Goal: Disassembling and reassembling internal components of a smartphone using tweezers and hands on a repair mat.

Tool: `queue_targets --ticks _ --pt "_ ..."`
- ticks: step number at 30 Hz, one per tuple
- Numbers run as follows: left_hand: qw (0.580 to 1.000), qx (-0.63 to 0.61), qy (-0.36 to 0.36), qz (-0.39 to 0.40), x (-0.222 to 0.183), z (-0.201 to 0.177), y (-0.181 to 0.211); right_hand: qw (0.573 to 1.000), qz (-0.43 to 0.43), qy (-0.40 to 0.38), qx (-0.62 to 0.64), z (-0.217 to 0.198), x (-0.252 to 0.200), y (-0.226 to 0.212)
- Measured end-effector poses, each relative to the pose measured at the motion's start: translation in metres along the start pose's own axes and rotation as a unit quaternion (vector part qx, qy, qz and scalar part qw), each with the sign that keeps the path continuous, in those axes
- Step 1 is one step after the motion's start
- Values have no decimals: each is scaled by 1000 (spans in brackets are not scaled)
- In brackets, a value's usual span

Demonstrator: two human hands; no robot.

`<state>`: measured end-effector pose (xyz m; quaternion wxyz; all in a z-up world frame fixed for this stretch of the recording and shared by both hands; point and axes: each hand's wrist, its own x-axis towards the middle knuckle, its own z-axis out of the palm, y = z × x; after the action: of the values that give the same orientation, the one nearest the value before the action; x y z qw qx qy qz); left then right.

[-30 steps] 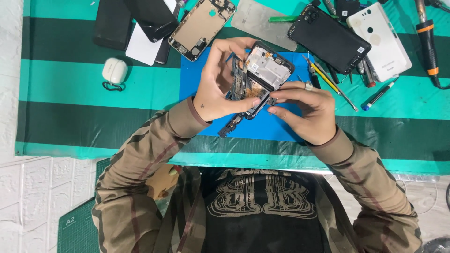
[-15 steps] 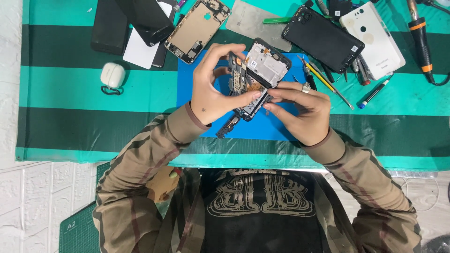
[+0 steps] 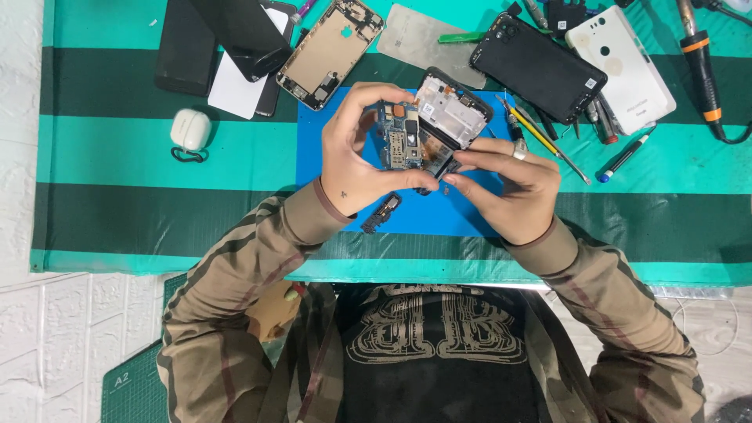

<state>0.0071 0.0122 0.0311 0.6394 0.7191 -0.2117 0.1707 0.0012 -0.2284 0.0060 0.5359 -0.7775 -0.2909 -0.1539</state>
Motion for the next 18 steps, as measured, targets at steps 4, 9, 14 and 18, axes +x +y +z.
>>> queue_targets --ticks 4,9,14,18 --pt "998 -53 -17 0 0 -1 -5 997 -63 12 -43 -3 0 -3" --pt "990 -136 -33 -2 -2 0 -6 986 -134 29 -96 -2 -2 -2" --pt "989 -143 -42 -14 -3 -1 -8 980 -157 34 -117 -3 1 -2" --pt "991 -124 -41 -9 -4 1 -9 979 -158 29 -123 -3 1 -2"
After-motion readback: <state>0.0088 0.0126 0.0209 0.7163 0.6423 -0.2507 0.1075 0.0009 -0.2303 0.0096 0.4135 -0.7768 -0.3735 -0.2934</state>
